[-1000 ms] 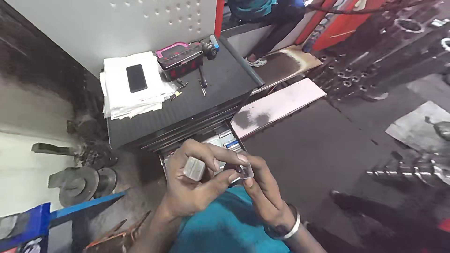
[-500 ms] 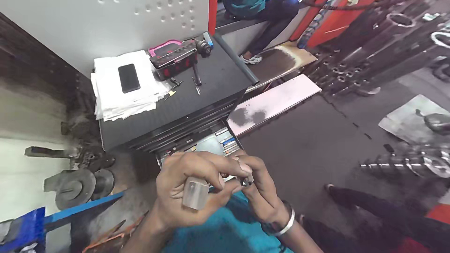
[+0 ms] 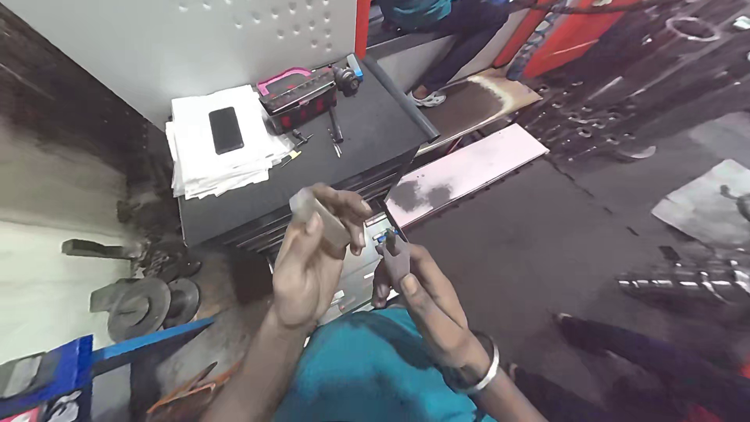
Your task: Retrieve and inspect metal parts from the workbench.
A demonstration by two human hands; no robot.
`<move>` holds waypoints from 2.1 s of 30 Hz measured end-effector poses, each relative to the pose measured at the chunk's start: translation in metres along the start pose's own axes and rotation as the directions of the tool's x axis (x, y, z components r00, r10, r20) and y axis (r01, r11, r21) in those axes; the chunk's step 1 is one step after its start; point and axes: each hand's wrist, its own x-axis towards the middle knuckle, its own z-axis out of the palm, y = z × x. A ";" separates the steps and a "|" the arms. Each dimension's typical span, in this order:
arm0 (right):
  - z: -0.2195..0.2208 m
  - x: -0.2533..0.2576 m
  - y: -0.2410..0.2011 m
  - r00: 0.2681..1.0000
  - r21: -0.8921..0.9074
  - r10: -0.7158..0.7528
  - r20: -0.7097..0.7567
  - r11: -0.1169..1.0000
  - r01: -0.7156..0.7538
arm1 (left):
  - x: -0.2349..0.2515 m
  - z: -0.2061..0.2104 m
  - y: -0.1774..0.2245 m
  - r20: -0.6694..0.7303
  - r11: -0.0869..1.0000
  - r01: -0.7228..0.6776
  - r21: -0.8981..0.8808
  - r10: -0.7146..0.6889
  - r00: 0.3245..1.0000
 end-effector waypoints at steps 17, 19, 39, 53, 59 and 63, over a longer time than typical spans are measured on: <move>0.004 0.002 -0.002 0.995 -0.341 0.092 0.024 0.937 -0.079 | -0.006 0.009 -0.008 -0.014 0.998 0.028 0.052 -0.028 1.000; 0.005 0.002 -0.003 0.997 -0.359 0.075 0.005 0.931 -0.068 | -0.006 0.008 -0.009 -0.012 0.996 0.038 0.085 -0.037 0.999; 0.000 0.003 0.023 0.896 0.358 0.262 -0.359 0.925 -0.127 | -0.018 -0.008 -0.070 -0.057 0.888 -0.041 0.458 0.075 0.996; -0.123 -0.089 0.172 0.542 0.153 0.725 -0.425 0.647 -0.747 | -0.013 -0.096 -0.250 -0.330 0.231 0.581 0.781 -0.637 0.697; -0.208 -0.241 0.182 0.065 0.090 0.888 -0.456 0.118 -0.989 | -0.014 -0.219 -0.429 -0.446 -0.317 0.319 0.893 -0.712 0.542; -0.233 -0.312 0.165 -0.092 0.175 0.837 -0.539 0.005 -0.985 | -0.001 -0.235 -0.507 -0.495 -0.443 0.232 0.866 -0.687 0.533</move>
